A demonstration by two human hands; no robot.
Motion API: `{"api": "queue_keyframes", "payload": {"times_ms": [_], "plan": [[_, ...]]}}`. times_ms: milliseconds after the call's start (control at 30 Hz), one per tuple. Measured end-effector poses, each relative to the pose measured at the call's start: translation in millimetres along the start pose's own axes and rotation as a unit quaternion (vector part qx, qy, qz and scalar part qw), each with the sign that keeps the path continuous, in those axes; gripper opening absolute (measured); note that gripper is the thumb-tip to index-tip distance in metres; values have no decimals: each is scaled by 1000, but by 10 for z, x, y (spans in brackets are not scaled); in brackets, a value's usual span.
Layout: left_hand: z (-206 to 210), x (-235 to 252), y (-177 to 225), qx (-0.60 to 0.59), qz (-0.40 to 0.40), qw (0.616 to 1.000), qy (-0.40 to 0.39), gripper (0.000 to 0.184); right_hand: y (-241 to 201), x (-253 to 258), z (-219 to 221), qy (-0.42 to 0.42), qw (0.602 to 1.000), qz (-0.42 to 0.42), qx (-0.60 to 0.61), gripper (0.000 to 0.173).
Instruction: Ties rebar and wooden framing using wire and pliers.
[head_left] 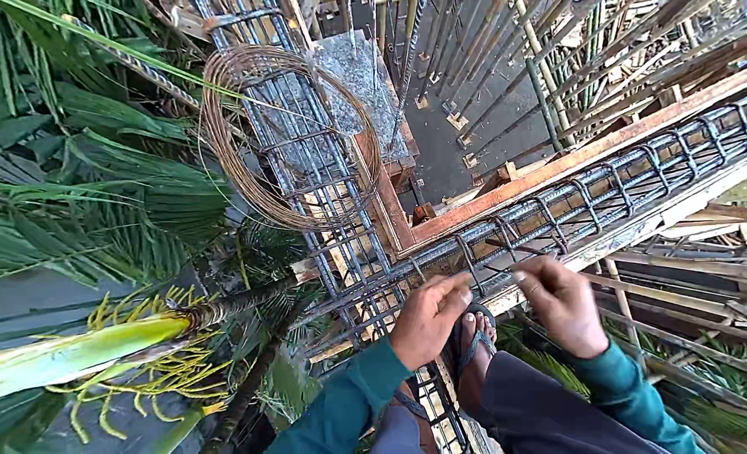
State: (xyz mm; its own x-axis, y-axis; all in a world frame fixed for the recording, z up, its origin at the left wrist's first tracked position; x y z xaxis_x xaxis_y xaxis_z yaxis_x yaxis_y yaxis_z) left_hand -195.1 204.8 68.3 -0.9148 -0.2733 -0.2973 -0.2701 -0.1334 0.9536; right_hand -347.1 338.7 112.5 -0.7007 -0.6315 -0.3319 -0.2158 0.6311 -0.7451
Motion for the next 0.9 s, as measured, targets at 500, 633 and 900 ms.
{"api": "queue_keyframes", "payload": {"times_ms": [500, 633, 900], "plan": [[-37, 157, 17, 8, 48, 998, 48, 28, -203, -90, 689, -91, 993, -44, 53, 21], [-135, 118, 19, 53, 70, 989, 117, 25, -198, -52, 744, -122, 992, -41, 4, 24], [-279, 135, 295, 160, 193, 953, 170, 25, 81, -48, 605, -139, 984, 33, 103, 27]]}}
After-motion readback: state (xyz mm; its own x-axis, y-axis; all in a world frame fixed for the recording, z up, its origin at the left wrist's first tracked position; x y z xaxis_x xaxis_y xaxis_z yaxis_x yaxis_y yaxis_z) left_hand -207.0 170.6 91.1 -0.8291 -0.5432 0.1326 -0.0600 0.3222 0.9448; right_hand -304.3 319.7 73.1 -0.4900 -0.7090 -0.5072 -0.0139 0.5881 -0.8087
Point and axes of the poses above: each hand's wrist, its own x-axis towards the middle knuckle, its own z-axis out of the palm, y = z × x, the point moved 8 cm from there along x, towards the middle knuckle, and after that the axes turned 8 degrees about z, right-handed, at the moved point
